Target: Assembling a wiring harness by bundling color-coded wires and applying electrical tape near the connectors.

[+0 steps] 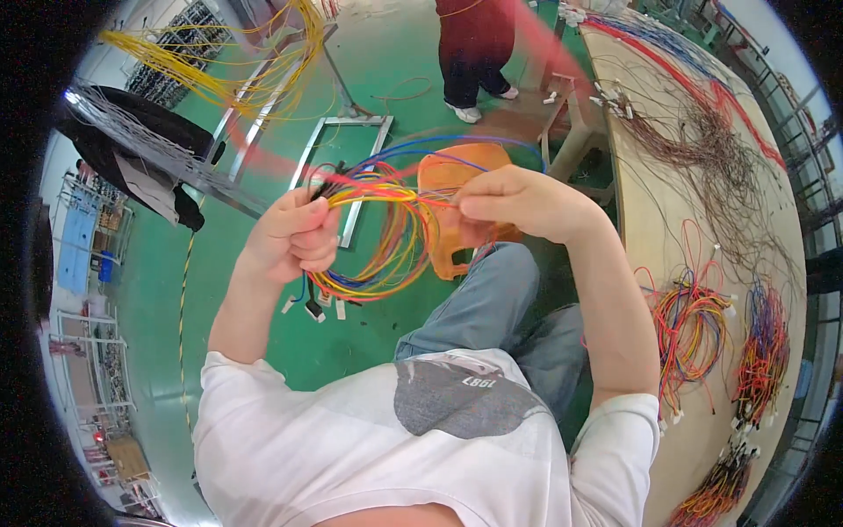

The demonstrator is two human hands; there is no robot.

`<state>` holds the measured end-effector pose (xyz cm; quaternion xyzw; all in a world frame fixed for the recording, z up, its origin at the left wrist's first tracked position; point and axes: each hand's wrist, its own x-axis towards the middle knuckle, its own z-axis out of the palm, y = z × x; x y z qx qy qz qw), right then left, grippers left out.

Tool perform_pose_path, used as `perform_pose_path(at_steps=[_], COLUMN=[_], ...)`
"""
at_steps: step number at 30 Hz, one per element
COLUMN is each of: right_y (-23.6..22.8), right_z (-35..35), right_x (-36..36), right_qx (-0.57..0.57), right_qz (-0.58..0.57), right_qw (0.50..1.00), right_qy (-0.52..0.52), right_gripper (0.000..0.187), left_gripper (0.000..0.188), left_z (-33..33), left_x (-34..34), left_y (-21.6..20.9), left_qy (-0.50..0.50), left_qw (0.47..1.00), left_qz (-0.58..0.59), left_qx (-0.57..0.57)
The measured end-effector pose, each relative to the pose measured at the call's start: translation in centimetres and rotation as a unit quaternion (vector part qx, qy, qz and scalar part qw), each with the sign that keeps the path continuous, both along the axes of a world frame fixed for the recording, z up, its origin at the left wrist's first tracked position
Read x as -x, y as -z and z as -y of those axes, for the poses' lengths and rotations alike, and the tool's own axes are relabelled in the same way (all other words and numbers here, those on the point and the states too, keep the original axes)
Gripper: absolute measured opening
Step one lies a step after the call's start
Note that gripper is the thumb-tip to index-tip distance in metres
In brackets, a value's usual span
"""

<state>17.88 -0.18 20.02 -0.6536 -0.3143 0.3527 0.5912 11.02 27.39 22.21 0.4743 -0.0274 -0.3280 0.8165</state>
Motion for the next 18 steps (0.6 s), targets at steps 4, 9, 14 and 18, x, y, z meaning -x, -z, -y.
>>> perform_pose_path(at_steps=[4, 9, 14, 18], right_y=[-1.6, -2.1, -1.2, -1.2], right_z=[0.7, 1.0, 3.8, 7.2], right_x=[0.4, 0.8, 0.0, 0.4], right_qx=[0.027, 0.005, 0.040, 0.065], right_qz=[0.049, 0.056, 0.096, 0.109], right_qw=[0.989, 0.985, 0.976, 0.945], right_qy=[0.133, 0.165, 0.191, 0.300], right_gripper=[0.018, 0.019, 0.016, 0.017], left_gripper=[0.021, 0.021, 0.021, 0.020], left_z=[-0.8, -1.1, -2.2, -5.2], left_x=[-0.2, -0.3, -0.3, -0.2], left_y=[-0.4, -0.2, -0.2, 0.6], left_qy=[-0.023, -0.025, -0.057, -0.099], left_qw=[0.999, 0.999, 0.996, 0.990], left_qz=[0.030, 0.033, 0.043, 0.053], left_qx=[-0.014, 0.009, 0.045, 0.088])
